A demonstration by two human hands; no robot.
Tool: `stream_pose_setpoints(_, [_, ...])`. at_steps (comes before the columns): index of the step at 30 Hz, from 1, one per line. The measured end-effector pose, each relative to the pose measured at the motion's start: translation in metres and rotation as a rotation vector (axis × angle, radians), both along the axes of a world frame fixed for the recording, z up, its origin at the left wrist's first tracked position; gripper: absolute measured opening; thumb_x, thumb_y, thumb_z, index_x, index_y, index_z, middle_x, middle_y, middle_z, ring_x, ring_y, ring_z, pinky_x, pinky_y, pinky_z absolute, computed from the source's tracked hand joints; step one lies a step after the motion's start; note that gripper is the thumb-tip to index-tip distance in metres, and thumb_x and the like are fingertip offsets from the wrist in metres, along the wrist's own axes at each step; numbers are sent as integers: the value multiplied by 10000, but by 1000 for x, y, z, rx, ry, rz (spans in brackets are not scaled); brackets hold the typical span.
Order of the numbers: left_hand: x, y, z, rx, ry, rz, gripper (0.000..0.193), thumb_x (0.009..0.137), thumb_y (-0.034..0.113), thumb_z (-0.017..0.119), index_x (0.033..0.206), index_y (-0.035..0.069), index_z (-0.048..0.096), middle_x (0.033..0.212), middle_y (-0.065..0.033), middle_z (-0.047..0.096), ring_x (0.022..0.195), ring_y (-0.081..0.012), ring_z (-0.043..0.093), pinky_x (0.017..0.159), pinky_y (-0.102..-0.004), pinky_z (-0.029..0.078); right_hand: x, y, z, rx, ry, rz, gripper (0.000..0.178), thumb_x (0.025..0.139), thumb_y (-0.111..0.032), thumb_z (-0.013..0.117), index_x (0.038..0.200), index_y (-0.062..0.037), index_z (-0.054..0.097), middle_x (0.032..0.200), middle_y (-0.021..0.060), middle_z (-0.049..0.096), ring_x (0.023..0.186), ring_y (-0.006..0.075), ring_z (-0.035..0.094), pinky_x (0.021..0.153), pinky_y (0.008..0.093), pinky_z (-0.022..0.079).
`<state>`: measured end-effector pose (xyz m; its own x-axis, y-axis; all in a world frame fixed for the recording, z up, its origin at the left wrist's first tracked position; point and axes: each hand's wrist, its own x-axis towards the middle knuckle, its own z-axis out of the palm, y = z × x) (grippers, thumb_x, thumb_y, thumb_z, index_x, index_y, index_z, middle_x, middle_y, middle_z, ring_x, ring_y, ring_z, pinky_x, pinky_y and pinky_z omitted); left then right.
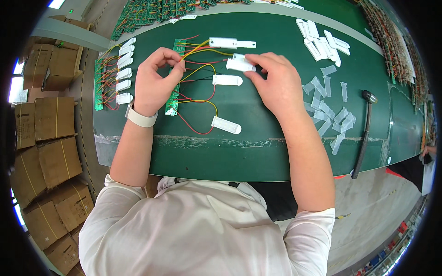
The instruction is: The person assembles small electronic components by attaching white components to circuit boards, then securing plastic clips with a small hammer.
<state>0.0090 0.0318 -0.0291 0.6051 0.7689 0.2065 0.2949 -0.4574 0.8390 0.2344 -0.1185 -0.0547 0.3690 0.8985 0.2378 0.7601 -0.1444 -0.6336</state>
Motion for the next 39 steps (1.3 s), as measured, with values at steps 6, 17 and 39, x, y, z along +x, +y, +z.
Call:
stream_pose_setpoints(6, [3,-2,-9,162,124,-48,121,875,84,769,973,18,745,901,-66,742,833,-135,676,796,-292,527,6,4,-3,46,-18,25,398,865,-141,780,1259,-159,732,1049,9,717,977,239,627,875,364,538])
stream_pose_setpoints(17, [6,-3,-15,455,215,-126,101,847,129,794,931,72,793,831,-38,752,802,-218,652,806,-362,503,2,5,-5,92,-128,19,367,843,-207,809,1203,-156,759,1104,17,685,1031,240,612,895,376,536])
stream_pose_setpoints(39, [18,-7,7,621,196,-183,376,814,184,843,1175,110,769,991,-60,717,931,-265,674,844,-348,567,7,12,-9,180,24,21,173,921,-158,721,1064,-128,812,923,13,733,961,250,585,877,363,498])
